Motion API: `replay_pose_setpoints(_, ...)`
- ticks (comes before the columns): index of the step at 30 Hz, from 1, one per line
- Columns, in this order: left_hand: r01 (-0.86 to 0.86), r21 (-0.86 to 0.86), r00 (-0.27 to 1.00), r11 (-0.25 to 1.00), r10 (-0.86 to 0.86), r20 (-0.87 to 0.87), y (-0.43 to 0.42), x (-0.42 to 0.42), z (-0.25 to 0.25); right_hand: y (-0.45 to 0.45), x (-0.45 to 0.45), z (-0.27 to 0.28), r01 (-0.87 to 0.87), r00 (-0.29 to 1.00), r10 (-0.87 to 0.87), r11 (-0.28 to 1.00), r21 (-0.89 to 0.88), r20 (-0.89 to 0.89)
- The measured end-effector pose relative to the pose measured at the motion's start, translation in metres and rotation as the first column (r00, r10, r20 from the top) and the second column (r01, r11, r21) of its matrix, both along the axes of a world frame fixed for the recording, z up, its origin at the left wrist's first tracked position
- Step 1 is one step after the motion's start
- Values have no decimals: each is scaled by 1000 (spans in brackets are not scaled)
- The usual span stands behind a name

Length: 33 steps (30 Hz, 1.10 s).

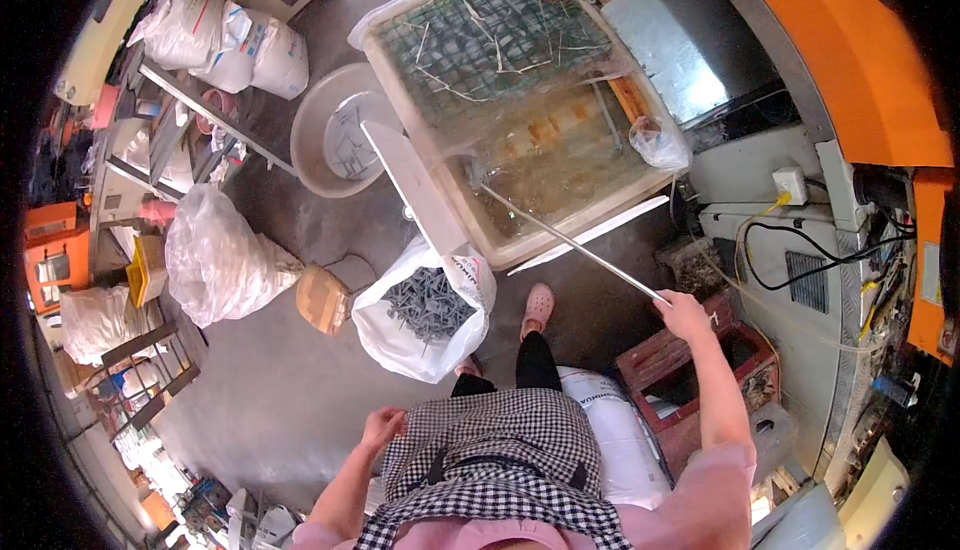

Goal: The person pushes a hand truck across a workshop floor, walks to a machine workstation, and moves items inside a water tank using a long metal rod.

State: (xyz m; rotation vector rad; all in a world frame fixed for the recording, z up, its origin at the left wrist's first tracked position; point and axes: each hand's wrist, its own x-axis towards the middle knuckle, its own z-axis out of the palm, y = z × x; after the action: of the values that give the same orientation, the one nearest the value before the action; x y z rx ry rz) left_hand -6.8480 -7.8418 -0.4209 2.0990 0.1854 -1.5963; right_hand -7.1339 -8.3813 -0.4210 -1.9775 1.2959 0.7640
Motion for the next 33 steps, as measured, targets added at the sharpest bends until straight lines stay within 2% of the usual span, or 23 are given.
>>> replay_pose_setpoints(2,-36,-34,999,999,36,2,-4,2,-8,9,24,-15,-43,999,43,999,4,-10)
replay_pose_setpoints(4,-37,-38,999,999,37,-5,-16,6,-4,21,40,-42,-96,995,96,993,-70,-7)
replay_pose_setpoints(7,-48,-40,999,998,48,-7,-29,13,5,33,49,-60,-90,995,85,989,-116,-49)
replay_pose_setpoints(8,-61,-37,998,997,61,-3,-30,15,7,36,46,-60,-89,995,84,989,-114,-47)
replay_pose_setpoints(10,-95,-55,995,994,96,11,-21,16,2,38,36,-55,49,998,-54,988,-146,-30)
replay_pose_setpoints(11,-132,-75,991,988,134,22,-17,15,-2,38,32,-52,47,998,-52,988,-149,-34)
replay_pose_setpoints(13,-101,-49,995,994,102,20,-13,15,-8,35,26,-46,84,992,-94,988,-129,-81)
replay_pose_setpoints(18,-53,-29,998,998,53,-17,-19,14,-10,18,14,-21,71,992,-83,991,-115,-100)
replay_pose_setpoints(20,-88,-64,996,994,86,-29,-22,13,-11,14,14,-19,37,996,-46,992,-117,-77)
replay_pose_setpoints(30,1,-7,1000,1000,-1,26,-41,22,-12,0,75,-92,27,999,-29,993,-112,-18)
replay_pose_setpoints(33,16,-70,1000,997,-15,16,-48,18,-4,2,84,-119,77,997,-77,991,-112,5)
